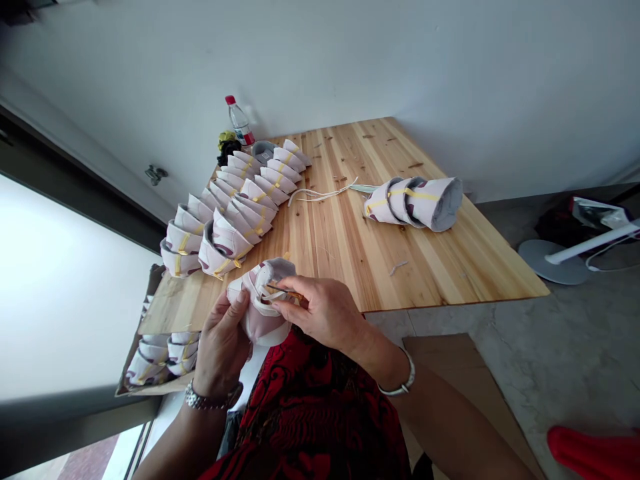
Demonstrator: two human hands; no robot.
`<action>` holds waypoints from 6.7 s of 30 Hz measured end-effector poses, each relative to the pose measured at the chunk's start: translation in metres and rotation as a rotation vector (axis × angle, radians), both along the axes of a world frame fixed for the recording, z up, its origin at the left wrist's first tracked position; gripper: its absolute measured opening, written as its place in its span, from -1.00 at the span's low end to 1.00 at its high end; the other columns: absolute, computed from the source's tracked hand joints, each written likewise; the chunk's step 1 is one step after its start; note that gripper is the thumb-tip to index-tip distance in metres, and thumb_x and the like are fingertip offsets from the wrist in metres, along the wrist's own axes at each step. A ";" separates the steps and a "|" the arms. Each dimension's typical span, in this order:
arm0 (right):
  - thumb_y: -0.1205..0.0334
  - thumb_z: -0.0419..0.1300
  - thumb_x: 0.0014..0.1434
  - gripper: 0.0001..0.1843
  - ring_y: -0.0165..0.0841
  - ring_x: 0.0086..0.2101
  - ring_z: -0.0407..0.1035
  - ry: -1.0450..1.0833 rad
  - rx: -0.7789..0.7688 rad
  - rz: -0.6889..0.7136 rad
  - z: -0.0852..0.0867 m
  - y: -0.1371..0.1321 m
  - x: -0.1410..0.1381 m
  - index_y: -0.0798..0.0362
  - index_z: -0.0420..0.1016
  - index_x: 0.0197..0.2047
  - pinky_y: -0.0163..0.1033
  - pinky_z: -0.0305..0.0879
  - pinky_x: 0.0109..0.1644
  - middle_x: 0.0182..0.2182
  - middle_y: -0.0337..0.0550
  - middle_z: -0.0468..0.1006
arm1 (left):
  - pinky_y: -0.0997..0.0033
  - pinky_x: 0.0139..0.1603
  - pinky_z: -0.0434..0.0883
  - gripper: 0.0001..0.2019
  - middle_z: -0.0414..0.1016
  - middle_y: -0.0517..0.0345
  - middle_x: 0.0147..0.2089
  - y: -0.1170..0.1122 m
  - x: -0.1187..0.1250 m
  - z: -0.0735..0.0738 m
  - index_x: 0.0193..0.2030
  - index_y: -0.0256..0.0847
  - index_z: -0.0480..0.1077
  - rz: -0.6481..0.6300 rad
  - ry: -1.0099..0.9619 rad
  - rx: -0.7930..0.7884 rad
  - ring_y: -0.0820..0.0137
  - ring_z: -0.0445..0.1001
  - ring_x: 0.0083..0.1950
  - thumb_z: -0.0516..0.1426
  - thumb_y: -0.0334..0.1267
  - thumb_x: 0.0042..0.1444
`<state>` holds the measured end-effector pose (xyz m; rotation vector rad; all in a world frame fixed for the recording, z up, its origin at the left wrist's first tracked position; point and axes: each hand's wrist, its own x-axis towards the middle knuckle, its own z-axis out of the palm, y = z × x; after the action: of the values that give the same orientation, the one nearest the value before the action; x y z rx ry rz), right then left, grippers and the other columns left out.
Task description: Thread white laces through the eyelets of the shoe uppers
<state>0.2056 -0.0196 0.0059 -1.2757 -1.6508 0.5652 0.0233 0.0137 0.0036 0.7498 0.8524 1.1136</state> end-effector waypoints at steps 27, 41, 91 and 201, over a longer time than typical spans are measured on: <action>0.01 0.32 0.20 -0.74 -0.49 -0.61 0.12 0.637 -0.063 -0.470 -0.025 -0.017 -0.017 -0.02 0.39 -0.32 -0.36 0.14 -0.57 -0.59 -0.42 0.27 | 0.39 0.18 0.47 -0.69 0.66 0.16 0.07 -0.010 0.014 -0.018 -0.03 -0.03 0.59 0.249 -0.094 0.065 0.34 0.58 0.11 0.39 -0.12 0.06; 0.20 0.10 0.39 -0.81 -0.31 -0.36 0.53 -0.250 0.118 -0.193 0.001 -0.021 -0.034 0.04 0.47 -0.24 -0.26 0.31 -0.34 -0.37 -0.09 0.62 | 0.56 -0.24 0.53 -0.75 0.66 0.22 -0.25 -0.027 0.021 -0.022 -0.19 -0.13 0.57 0.249 0.113 0.205 0.47 0.59 -0.29 0.38 -0.06 0.07; 0.31 0.20 0.34 -0.89 -0.34 -0.15 0.48 -0.088 0.282 -0.023 0.025 -0.020 0.036 0.04 0.52 -0.08 -0.22 0.47 -0.09 -0.12 -0.07 0.52 | 0.27 -0.01 0.57 -0.55 0.69 0.03 -0.22 0.006 0.001 -0.023 -0.12 -0.20 0.58 -0.650 -0.200 -0.201 0.19 0.66 -0.13 0.43 0.02 -0.09; 0.42 0.07 0.37 -0.72 -0.33 -0.39 0.49 -0.564 0.263 -0.225 0.012 -0.085 -0.021 0.19 0.49 0.09 -0.23 0.39 -0.29 -0.39 -0.10 0.56 | 0.40 -0.09 0.51 -0.75 0.70 0.09 -0.16 -0.039 0.005 -0.002 -0.16 -0.20 0.64 -0.242 0.218 0.049 0.36 0.59 -0.23 0.41 -0.20 0.01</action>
<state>0.1845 -0.1041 0.0180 -1.4754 -1.9160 -0.1683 0.0286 -0.0249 0.0014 1.0001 0.8923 0.8502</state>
